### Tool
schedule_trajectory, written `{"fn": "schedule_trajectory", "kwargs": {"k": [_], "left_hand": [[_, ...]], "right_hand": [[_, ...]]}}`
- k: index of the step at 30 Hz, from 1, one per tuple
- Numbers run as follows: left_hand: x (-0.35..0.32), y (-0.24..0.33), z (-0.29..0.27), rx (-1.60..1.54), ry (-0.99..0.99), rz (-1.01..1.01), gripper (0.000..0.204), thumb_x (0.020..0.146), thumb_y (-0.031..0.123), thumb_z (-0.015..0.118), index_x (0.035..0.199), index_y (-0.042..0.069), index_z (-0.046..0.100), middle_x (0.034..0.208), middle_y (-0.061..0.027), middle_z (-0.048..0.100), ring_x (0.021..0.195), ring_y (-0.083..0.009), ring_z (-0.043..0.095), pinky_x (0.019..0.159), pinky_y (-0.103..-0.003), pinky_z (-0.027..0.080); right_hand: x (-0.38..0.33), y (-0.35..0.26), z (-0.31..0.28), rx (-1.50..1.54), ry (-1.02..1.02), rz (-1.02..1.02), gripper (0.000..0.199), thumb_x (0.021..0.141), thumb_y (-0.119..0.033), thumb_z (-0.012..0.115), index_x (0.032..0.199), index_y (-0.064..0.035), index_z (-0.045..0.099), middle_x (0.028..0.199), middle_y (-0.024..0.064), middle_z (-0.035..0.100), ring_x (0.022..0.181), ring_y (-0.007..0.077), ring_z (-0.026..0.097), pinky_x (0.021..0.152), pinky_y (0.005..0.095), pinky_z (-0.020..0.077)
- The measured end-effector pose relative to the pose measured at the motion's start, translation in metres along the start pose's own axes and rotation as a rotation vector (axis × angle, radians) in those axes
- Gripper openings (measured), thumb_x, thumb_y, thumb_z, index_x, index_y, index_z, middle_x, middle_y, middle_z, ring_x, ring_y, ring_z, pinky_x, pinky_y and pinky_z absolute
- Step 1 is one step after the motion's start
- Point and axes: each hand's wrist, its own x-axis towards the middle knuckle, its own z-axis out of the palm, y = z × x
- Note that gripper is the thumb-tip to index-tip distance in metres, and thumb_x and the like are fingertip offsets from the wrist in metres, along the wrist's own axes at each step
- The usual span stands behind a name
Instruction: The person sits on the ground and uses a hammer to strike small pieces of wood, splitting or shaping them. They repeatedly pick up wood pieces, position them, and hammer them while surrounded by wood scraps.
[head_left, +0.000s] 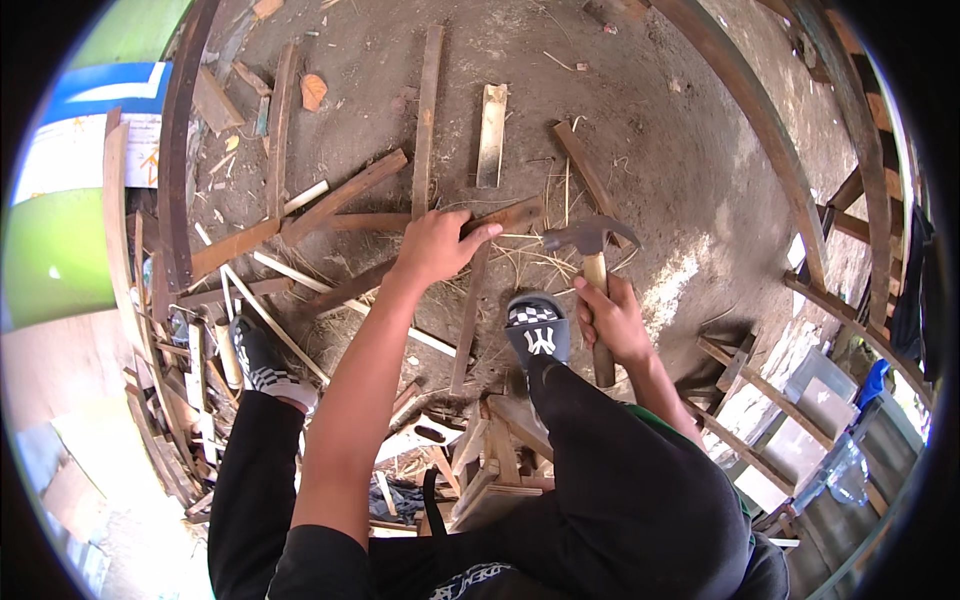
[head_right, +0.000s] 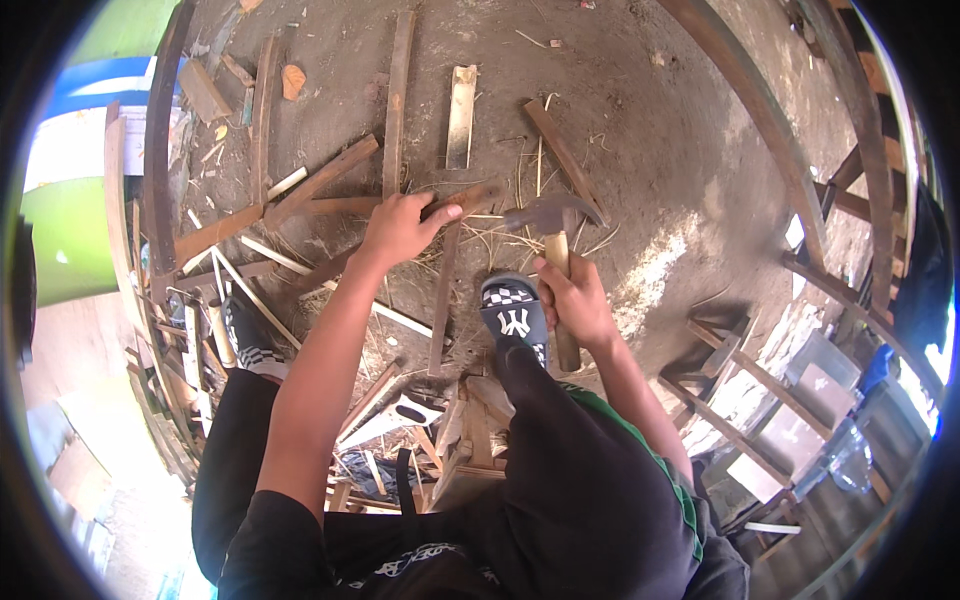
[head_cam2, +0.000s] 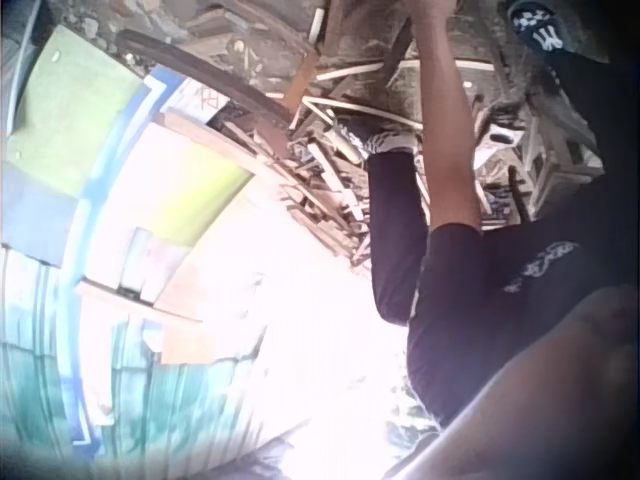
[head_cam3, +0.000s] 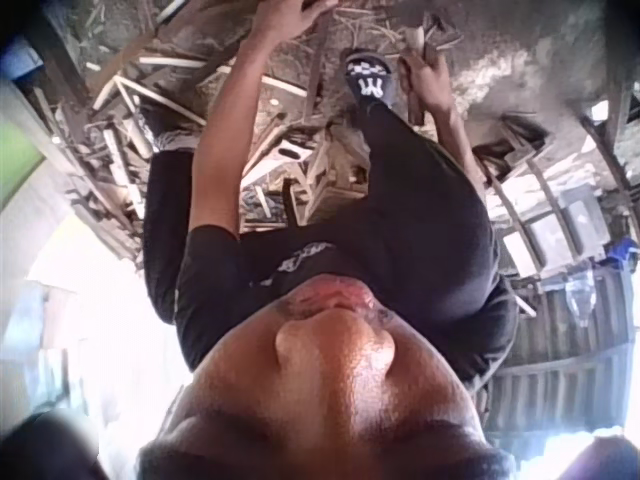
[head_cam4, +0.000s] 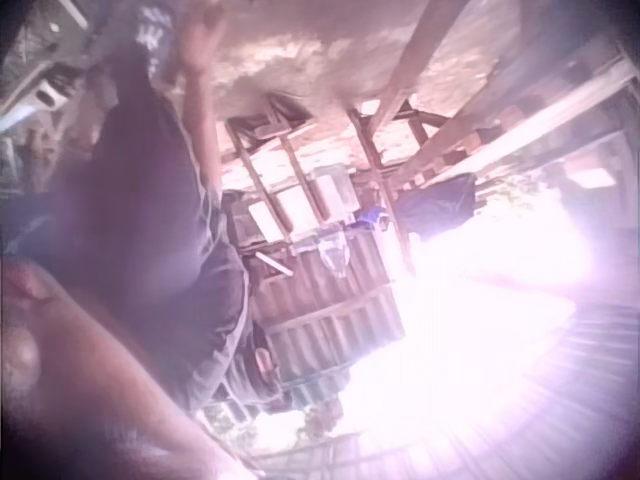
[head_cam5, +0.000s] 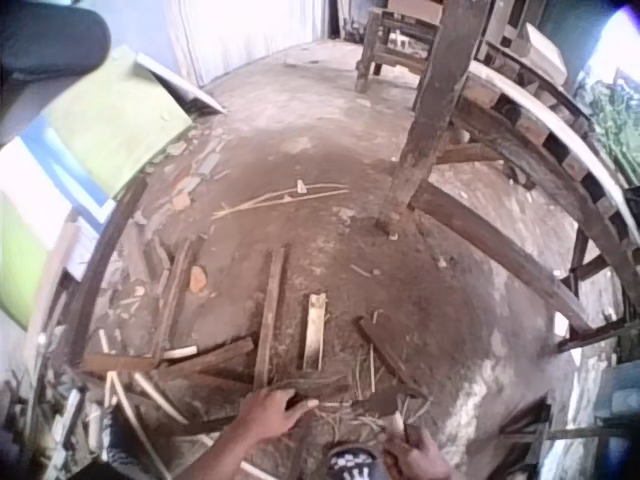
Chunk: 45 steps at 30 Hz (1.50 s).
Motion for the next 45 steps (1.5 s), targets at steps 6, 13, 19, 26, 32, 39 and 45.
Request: {"fn": "schedule_trajectory", "kwargs": {"k": [6, 13, 19, 26, 32, 39, 45], "left_hand": [[0.001, 0.000, -0.007, -0.388, -0.041, -0.208, 0.073, 0.103, 0.067, 0.048, 0.097, -0.004, 0.068, 0.068, -0.0123, 0.064, 0.062, -0.0256, 0.064, 0.062, -0.041, 0.052], [-0.019, 0.011, 0.005, -0.709, -0.063, -0.369, 0.076, 0.106, 0.064, 0.044, 0.113, -0.008, 0.067, 0.080, -0.0116, 0.067, 0.068, -0.0203, 0.062, 0.065, -0.039, 0.051], [-0.034, 0.018, 0.026, -0.808, 0.029, -0.302, 0.068, 0.107, 0.059, 0.048, 0.123, -0.005, 0.064, 0.082, -0.0107, 0.066, 0.062, -0.0144, 0.059, 0.051, -0.033, 0.048], [-0.039, 0.031, 0.018, -0.884, -0.175, -0.418, 0.057, 0.107, 0.050, 0.054, 0.128, -0.002, 0.062, 0.080, -0.0101, 0.066, 0.054, -0.0149, 0.059, 0.049, -0.031, 0.048], [-0.038, 0.023, 0.028, -0.813, -0.195, -0.362, 0.064, 0.106, 0.051, 0.057, 0.138, -0.005, 0.058, 0.080, -0.0099, 0.067, 0.055, -0.0151, 0.059, 0.052, -0.031, 0.048], [-0.037, 0.021, 0.029, -0.737, -0.202, -0.367, 0.058, 0.108, 0.044, 0.056, 0.139, -0.005, 0.057, 0.075, -0.0052, 0.063, 0.056, -0.0122, 0.056, 0.050, -0.030, 0.043], [-0.041, 0.030, 0.026, -0.669, -0.219, -0.373, 0.058, 0.108, 0.045, 0.056, 0.140, -0.004, 0.058, 0.074, -0.0046, 0.061, 0.055, -0.0115, 0.054, 0.051, -0.029, 0.042]], "right_hand": [[-0.012, -0.041, -0.001, -0.221, -0.346, -0.005, 0.050, 0.107, -0.015, 0.053, 0.148, 0.0034, 0.031, 0.076, 0.0038, 0.058, 0.049, 0.0099, 0.051, 0.041, 0.0277, 0.0435], [-0.007, -0.061, 0.012, -0.144, -0.651, 0.159, 0.048, 0.104, -0.015, 0.057, 0.148, 0.0008, 0.047, 0.082, 0.0064, 0.064, 0.051, 0.0086, 0.053, 0.042, 0.0267, 0.0461], [0.002, -0.063, 0.006, -0.034, -0.707, 0.288, 0.042, 0.102, -0.016, 0.055, 0.140, 0.0014, 0.055, 0.081, 0.0073, 0.064, 0.051, 0.0088, 0.053, 0.043, 0.0272, 0.0463], [0.005, -0.074, -0.003, -0.203, -0.706, 0.318, 0.032, 0.101, -0.017, 0.055, 0.126, 0.0019, 0.059, 0.076, 0.0059, 0.063, 0.051, 0.0084, 0.053, 0.042, 0.0273, 0.0449], [0.010, -0.077, -0.012, -0.171, -0.735, 0.442, 0.029, 0.101, -0.018, 0.055, 0.124, -0.0002, 0.060, 0.074, 0.0045, 0.059, 0.049, 0.0078, 0.052, 0.038, 0.0255, 0.0418], [0.017, -0.075, -0.015, -0.145, -0.777, 0.479, 0.029, 0.102, -0.019, 0.055, 0.124, -0.0011, 0.061, 0.073, 0.0051, 0.060, 0.047, 0.0081, 0.050, 0.035, 0.0261, 0.0398], [0.022, -0.075, -0.018, -0.141, -0.814, 0.508, 0.041, 0.102, -0.019, 0.054, 0.140, -0.0021, 0.055, 0.073, 0.0058, 0.060, 0.046, 0.0076, 0.048, 0.034, 0.0253, 0.0387]]}}
